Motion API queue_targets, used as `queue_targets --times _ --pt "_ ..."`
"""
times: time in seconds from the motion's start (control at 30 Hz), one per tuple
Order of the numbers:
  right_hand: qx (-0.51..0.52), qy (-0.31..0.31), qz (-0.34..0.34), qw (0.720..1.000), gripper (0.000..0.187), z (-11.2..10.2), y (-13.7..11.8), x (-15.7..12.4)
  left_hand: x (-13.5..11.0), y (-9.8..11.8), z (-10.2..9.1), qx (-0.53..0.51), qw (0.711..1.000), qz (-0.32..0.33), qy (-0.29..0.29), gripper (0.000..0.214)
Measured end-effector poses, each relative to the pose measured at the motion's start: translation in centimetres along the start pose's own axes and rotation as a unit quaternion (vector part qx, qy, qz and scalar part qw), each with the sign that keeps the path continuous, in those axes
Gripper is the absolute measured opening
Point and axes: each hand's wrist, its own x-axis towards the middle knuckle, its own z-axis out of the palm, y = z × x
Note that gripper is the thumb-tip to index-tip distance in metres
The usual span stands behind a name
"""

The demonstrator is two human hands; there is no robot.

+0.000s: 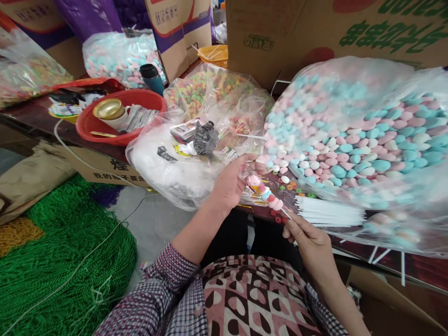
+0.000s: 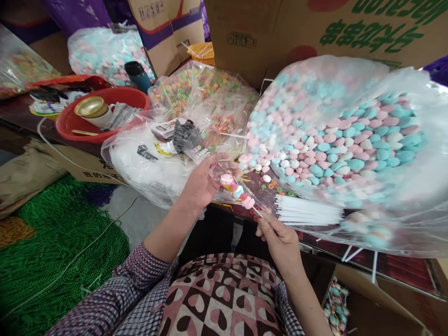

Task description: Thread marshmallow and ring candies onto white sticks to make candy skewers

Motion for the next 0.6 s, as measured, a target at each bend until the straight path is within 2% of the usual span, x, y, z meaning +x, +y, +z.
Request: queue_targets --times 0.2,0.3,0.4,0.47,0.6 --pt "0.031 -0.06 0.045 0.997 0.037 -0.2 -0.3 -0.3 -0.2 -0.6 0.0 -0.076 0.995 -0.036 -0.049 0.022" --pt "0.108 -0.078 0.076 0.988 0.038 0.1 -0.8 -0.3 -0.4 -0.7 -0.3 -0.098 0.992 -0.041 -0.074 0.022" --pt "0.179 -0.116 0.132 0.968 0.038 0.7 -1.2 -0.2 -0.7 -0.9 -0.6 -0.117 0.987 -0.032 -0.103 0.026" --pt "0.188 -0.117 0.155 0.963 0.037 1.0 -1.1 -0.2 -1.0 -1.1 -0.6 -0.112 0.988 -0.023 -0.108 0.033" --pt "0.172 -0.071 0.151 0.971 0.037 1.2 -0.5 -0.2 -1.3 -1.8 -0.1 -0.071 0.992 0.021 -0.101 0.037"
